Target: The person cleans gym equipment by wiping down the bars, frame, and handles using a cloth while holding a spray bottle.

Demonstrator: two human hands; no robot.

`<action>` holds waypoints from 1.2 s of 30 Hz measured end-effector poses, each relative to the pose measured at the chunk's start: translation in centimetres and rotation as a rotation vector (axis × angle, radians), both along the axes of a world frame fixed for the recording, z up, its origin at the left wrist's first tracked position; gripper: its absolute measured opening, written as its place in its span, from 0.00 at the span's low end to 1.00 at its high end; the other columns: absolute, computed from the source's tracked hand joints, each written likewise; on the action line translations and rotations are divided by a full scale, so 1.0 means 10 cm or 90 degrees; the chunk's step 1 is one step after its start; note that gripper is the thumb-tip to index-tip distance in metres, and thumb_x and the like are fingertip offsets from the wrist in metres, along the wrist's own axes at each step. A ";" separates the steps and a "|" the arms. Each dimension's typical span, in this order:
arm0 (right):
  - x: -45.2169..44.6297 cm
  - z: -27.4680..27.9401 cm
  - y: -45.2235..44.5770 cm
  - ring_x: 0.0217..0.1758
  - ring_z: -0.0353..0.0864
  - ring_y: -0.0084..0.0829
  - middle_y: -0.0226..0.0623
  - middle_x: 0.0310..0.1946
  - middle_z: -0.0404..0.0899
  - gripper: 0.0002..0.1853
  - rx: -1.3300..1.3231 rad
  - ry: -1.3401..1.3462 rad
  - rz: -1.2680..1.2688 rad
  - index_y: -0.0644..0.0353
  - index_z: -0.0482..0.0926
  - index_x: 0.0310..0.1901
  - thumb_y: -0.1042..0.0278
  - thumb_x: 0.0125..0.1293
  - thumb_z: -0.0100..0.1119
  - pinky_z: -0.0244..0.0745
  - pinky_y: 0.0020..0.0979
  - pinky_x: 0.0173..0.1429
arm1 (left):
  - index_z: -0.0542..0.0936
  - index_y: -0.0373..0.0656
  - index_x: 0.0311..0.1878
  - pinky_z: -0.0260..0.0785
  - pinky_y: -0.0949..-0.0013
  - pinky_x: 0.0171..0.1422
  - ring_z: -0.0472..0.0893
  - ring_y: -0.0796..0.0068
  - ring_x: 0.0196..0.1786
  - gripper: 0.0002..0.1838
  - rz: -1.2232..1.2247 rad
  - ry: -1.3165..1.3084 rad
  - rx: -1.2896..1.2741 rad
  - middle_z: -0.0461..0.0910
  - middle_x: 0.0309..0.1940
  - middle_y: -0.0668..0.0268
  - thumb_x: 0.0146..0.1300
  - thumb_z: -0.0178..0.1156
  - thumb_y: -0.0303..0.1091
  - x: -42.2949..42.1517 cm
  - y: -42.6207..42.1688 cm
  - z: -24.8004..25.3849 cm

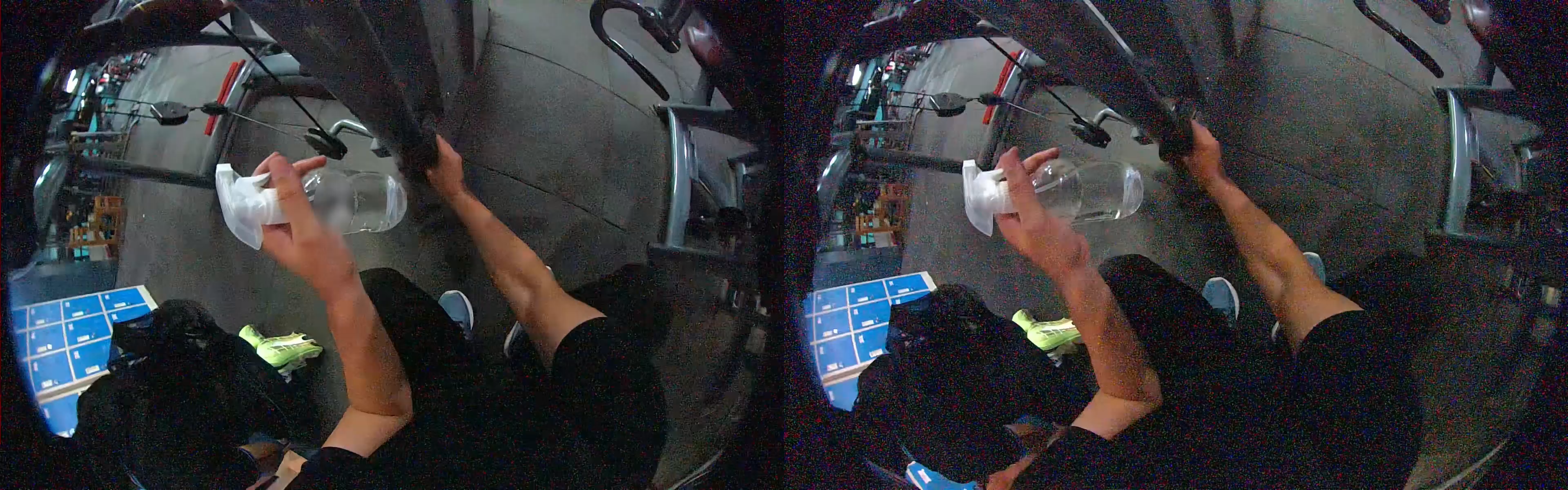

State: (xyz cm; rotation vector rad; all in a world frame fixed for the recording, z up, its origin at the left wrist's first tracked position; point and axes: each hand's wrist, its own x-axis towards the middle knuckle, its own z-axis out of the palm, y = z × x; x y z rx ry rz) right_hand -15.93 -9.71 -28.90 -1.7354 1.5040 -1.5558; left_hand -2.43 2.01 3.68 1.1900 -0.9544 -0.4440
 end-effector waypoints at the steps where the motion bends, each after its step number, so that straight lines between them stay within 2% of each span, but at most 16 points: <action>1: -0.05 -0.02 -0.01 0.57 0.86 0.56 0.57 0.54 0.85 0.35 0.054 -0.027 0.020 0.66 0.75 0.67 0.82 0.53 0.66 0.80 0.44 0.63 | 0.78 0.39 0.56 0.75 0.66 0.48 0.83 0.74 0.41 0.19 0.004 0.003 0.004 0.88 0.40 0.57 0.78 0.59 0.47 -0.01 0.00 0.01; 5: -0.30 0.11 -0.05 0.53 0.89 0.52 0.54 0.50 0.87 0.34 0.191 0.045 0.075 0.63 0.78 0.66 0.82 0.53 0.66 0.82 0.40 0.58 | 0.78 0.39 0.55 0.73 0.66 0.52 0.83 0.74 0.42 0.18 -0.006 0.036 0.024 0.88 0.40 0.57 0.78 0.59 0.46 -0.08 -0.03 0.01; 12: 0.00 1.12 -0.33 0.68 0.79 0.54 0.53 0.62 0.80 0.36 -0.002 -0.004 0.189 0.64 0.74 0.67 0.73 0.55 0.76 0.75 0.44 0.69 | 0.79 0.37 0.56 0.74 0.67 0.50 0.84 0.73 0.42 0.18 -0.011 0.028 0.026 0.87 0.39 0.60 0.79 0.59 0.44 -0.14 -0.11 -0.10; 14: -0.01 1.91 -0.30 0.67 0.79 0.53 0.52 0.60 0.80 0.39 -0.023 -0.032 0.220 0.66 0.71 0.65 0.64 0.54 0.81 0.73 0.43 0.72 | 0.76 0.36 0.61 0.75 0.66 0.50 0.84 0.73 0.43 0.19 -0.035 0.051 0.043 0.87 0.40 0.60 0.78 0.60 0.42 -0.14 -0.10 -0.17; 15: -0.04 2.41 -0.26 0.69 0.77 0.50 0.51 0.62 0.79 0.43 0.106 -0.100 0.300 0.65 0.69 0.68 0.60 0.54 0.83 0.70 0.43 0.74 | 0.74 0.36 0.64 0.76 0.66 0.49 0.84 0.73 0.43 0.21 -0.060 0.070 0.031 0.87 0.40 0.60 0.78 0.61 0.40 -0.15 -0.11 -0.20; 16: -0.01 2.27 -0.35 0.71 0.75 0.49 0.50 0.64 0.77 0.44 0.107 -0.044 0.256 0.65 0.69 0.68 0.59 0.53 0.84 0.68 0.43 0.76 | 0.72 0.35 0.66 0.77 0.66 0.48 0.84 0.73 0.44 0.22 -0.083 0.057 -0.017 0.86 0.42 0.60 0.78 0.61 0.37 -0.25 -0.17 -0.16; 17: -0.01 2.37 -0.46 0.71 0.75 0.48 0.50 0.65 0.76 0.45 0.072 -0.125 0.340 0.65 0.68 0.69 0.57 0.54 0.83 0.67 0.44 0.77 | 0.69 0.34 0.68 0.78 0.67 0.47 0.84 0.72 0.44 0.23 -0.102 0.040 -0.061 0.86 0.43 0.60 0.77 0.61 0.34 -0.28 -0.21 -0.09; 18: -0.08 2.83 -0.37 0.71 0.74 0.49 0.50 0.65 0.76 0.37 0.088 -0.130 0.348 0.61 0.72 0.68 0.57 0.61 0.78 0.64 0.46 0.78 | 0.68 0.33 0.69 0.78 0.69 0.47 0.84 0.73 0.45 0.24 -0.157 -0.015 -0.037 0.86 0.44 0.59 0.76 0.61 0.31 -0.18 -0.20 -0.16; 19: -0.12 3.03 -0.48 0.71 0.74 0.49 0.50 0.65 0.76 0.37 0.057 -0.114 0.353 0.61 0.72 0.68 0.57 0.61 0.78 0.64 0.46 0.78 | 0.68 0.32 0.69 0.77 0.71 0.47 0.84 0.74 0.46 0.25 -0.208 -0.069 -0.009 0.86 0.46 0.59 0.74 0.62 0.28 -0.12 -0.21 -0.21; 24: -0.07 3.29 -0.61 0.70 0.73 0.52 0.49 0.65 0.77 0.21 -0.072 0.013 0.392 0.54 0.81 0.61 0.53 0.73 0.66 0.63 0.49 0.78 | 0.73 0.31 0.62 0.78 0.71 0.46 0.84 0.77 0.42 0.22 -0.338 0.024 0.094 0.86 0.44 0.58 0.69 0.68 0.25 -0.20 0.00 0.41; 26: -0.06 3.28 -0.43 0.66 0.76 0.47 0.48 0.62 0.79 0.20 0.007 -0.049 0.303 0.56 0.81 0.61 0.52 0.77 0.61 0.65 0.46 0.75 | 0.74 0.32 0.62 0.77 0.71 0.45 0.84 0.77 0.43 0.21 -0.333 -0.007 0.060 0.87 0.44 0.59 0.69 0.68 0.25 -0.22 0.04 0.71; 29: -0.14 3.47 -0.35 0.76 0.69 0.49 0.51 0.70 0.73 0.27 0.246 -0.205 0.332 0.65 0.71 0.70 0.62 0.74 0.62 0.62 0.44 0.79 | 0.75 0.33 0.60 0.77 0.69 0.49 0.85 0.73 0.45 0.21 -0.324 0.020 0.111 0.87 0.44 0.59 0.68 0.70 0.27 -0.36 0.14 1.39; 31: 0.04 4.16 -0.25 0.69 0.75 0.50 0.50 0.65 0.78 0.22 0.346 -0.323 0.077 0.65 0.75 0.67 0.66 0.76 0.57 0.64 0.47 0.76 | 0.76 0.33 0.60 0.76 0.65 0.53 0.86 0.68 0.45 0.21 -0.351 -0.175 0.184 0.87 0.44 0.58 0.67 0.71 0.28 -0.31 0.26 1.92; 32: -0.02 4.51 -0.31 0.66 0.76 0.49 0.48 0.62 0.79 0.21 0.126 -0.303 0.128 0.65 0.75 0.66 0.68 0.75 0.57 0.66 0.47 0.74 | 0.77 0.34 0.59 0.75 0.62 0.55 0.87 0.65 0.45 0.21 -0.357 0.002 0.188 0.87 0.44 0.58 0.67 0.72 0.30 -0.39 0.33 1.93; 33: -0.08 4.91 -0.40 0.63 0.78 0.48 0.47 0.60 0.81 0.21 -0.098 -0.280 0.176 0.66 0.75 0.65 0.69 0.74 0.58 0.68 0.47 0.72 | 0.77 0.34 0.59 0.75 0.62 0.55 0.87 0.65 0.45 0.21 -0.355 0.010 0.196 0.87 0.44 0.58 0.67 0.72 0.30 -0.41 0.36 2.15; 36: -0.12 6.41 -0.48 0.64 0.77 0.52 0.51 0.61 0.79 0.23 -0.167 -0.030 0.155 0.67 0.74 0.65 0.66 0.73 0.64 0.69 0.47 0.71 | 0.77 0.35 0.59 0.76 0.63 0.54 0.86 0.68 0.45 0.21 -0.296 -0.087 0.072 0.88 0.44 0.60 0.67 0.72 0.31 -0.31 0.43 2.94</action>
